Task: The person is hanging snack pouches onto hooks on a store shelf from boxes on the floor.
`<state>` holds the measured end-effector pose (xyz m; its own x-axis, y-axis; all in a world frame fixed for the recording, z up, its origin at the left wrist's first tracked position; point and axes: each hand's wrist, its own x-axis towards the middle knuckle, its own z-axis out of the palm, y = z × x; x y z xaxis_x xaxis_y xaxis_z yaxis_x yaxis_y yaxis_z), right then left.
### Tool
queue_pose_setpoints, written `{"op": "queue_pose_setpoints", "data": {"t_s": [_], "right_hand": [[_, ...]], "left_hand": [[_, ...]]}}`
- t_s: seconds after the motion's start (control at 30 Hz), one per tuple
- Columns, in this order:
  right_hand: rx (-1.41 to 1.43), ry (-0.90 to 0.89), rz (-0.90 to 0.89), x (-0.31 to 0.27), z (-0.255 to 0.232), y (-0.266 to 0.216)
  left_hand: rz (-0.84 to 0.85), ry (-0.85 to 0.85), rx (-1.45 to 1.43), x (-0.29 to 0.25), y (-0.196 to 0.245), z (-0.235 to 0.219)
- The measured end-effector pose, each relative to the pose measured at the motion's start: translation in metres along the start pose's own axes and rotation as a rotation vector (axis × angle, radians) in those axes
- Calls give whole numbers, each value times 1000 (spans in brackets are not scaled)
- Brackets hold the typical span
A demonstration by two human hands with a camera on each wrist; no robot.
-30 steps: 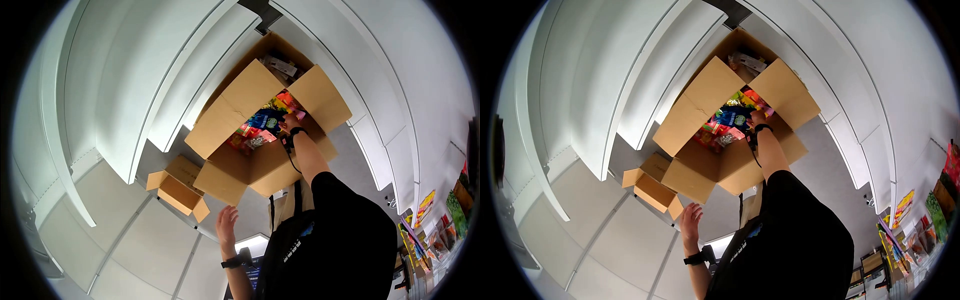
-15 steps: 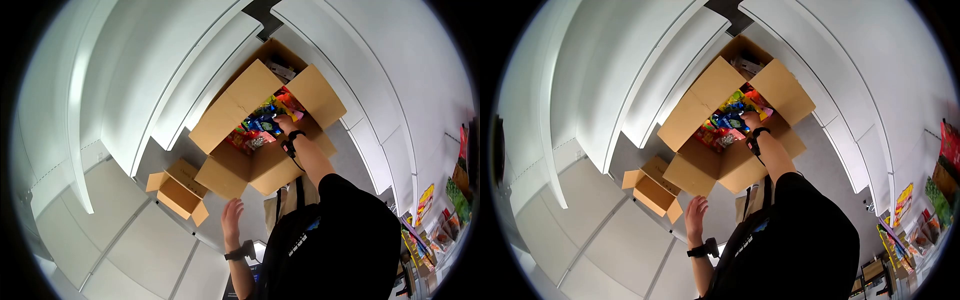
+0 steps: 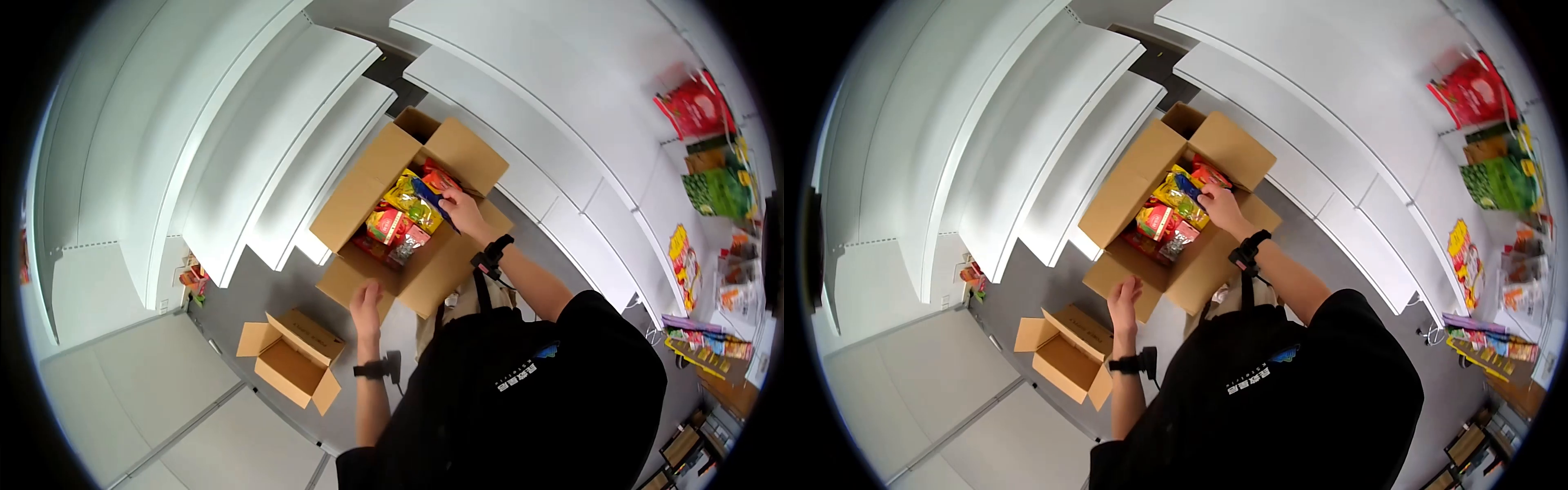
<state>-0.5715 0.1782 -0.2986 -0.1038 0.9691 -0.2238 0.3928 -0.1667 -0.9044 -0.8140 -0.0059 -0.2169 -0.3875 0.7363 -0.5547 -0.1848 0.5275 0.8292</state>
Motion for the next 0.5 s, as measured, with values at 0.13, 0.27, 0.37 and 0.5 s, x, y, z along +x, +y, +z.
{"op": "queue_pose_setpoints", "data": {"t_s": [0.13, 0.27, 0.37, 0.5], "right_hand": [[-19, -4, -65, -64, -50, -39], [-74, -53, -199, -122, -86, -64], [-80, -105, -252, -158, -101, -74], [7, -175, -152, -194, -127, -88]], "left_hand": [[198, -212, 85, 1, -7, 15], [305, -342, 262, -20, -5, 50], [641, -415, 523, -18, -21, 71], [765, -543, 736, -49, 4, 105]]}}
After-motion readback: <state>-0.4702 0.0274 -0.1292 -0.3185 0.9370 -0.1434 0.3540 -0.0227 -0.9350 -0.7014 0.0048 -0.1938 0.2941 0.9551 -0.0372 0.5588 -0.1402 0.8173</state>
